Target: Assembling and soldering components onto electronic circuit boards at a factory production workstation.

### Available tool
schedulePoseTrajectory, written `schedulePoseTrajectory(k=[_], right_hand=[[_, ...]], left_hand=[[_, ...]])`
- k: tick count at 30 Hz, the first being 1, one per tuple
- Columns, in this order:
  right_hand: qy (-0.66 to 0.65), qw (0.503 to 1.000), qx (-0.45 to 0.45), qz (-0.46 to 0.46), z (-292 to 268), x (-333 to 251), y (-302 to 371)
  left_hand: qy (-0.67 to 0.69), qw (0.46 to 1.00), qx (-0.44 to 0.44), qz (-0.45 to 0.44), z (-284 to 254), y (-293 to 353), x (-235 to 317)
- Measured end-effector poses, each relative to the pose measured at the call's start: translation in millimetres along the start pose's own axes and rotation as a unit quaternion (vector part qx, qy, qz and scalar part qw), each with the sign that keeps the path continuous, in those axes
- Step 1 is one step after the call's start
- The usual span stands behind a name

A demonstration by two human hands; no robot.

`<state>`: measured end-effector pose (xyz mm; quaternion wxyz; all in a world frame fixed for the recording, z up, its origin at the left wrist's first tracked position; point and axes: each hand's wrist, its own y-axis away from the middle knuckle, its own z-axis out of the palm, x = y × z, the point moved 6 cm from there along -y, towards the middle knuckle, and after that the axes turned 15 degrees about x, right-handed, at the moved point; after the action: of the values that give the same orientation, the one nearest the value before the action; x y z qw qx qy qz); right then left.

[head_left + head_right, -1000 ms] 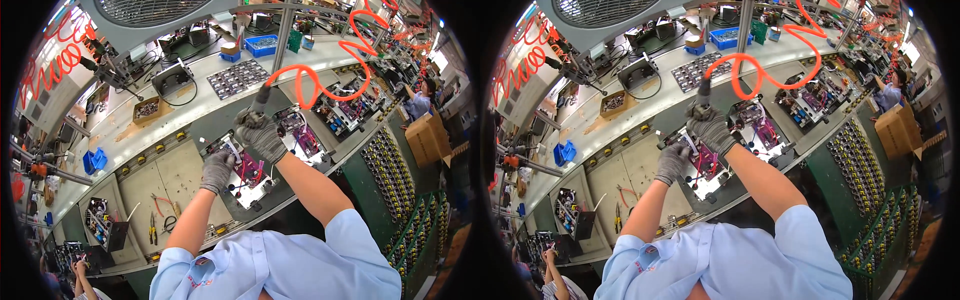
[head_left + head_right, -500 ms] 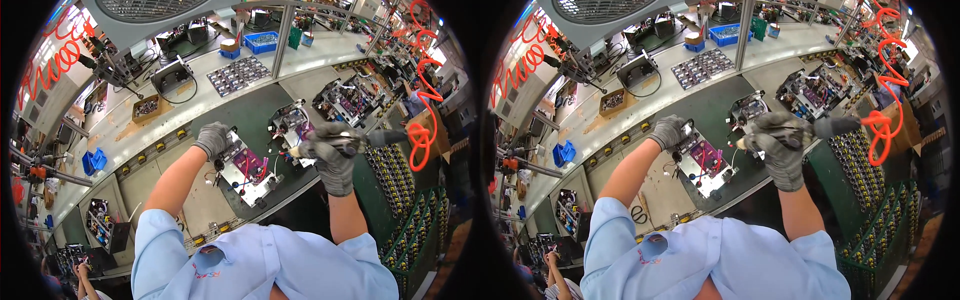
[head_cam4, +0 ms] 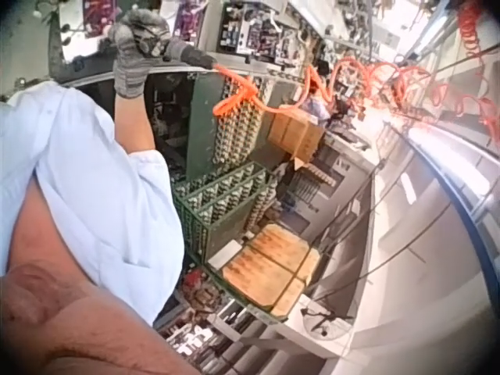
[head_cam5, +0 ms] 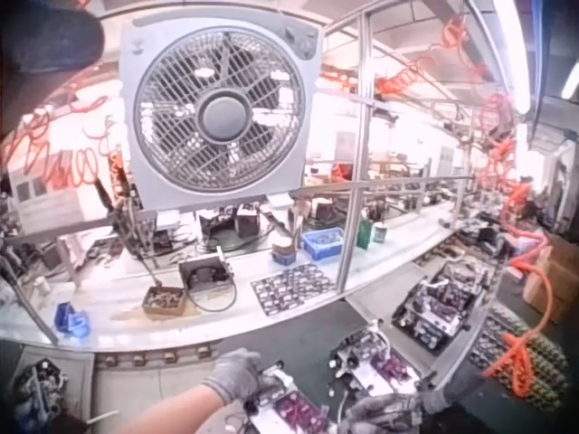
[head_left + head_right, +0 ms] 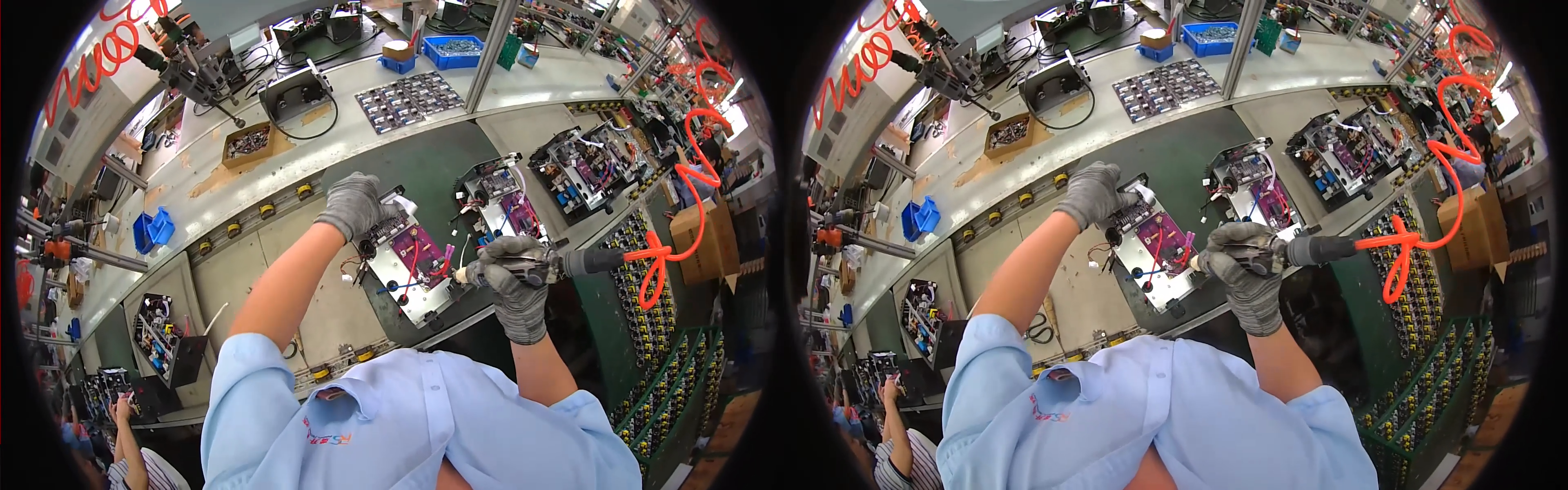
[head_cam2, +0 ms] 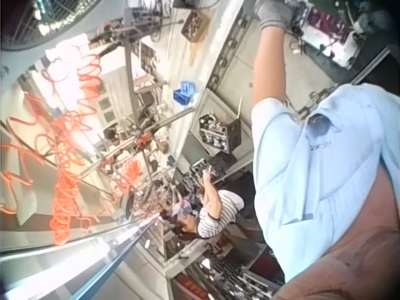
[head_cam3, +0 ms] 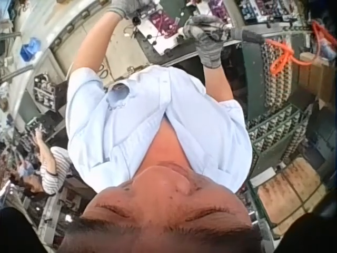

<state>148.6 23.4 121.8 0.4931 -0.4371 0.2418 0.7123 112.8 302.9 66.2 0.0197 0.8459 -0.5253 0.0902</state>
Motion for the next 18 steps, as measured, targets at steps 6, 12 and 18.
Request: schedulePoseTrajectory(k=[6, 12, 18], right_hand=[[0.001, 1.000, -0.008, -0.003, 7.8, 3.6, 0.9], [0.017, 1.000, -0.026, -0.006, 9.6, -4.5, 7.1], [0.038, 0.999, -0.022, -0.005, 2.8, -16.0, 13.7]], left_hand=[[0.152, 0.986, -0.063, -0.020, 50.7, 94.2, 39.9], [0.174, 0.979, -0.054, -0.085, 97.1, 96.3, 32.5], [0.077, 0.992, -0.024, -0.095, 88.4, 57.0, 41.1]])
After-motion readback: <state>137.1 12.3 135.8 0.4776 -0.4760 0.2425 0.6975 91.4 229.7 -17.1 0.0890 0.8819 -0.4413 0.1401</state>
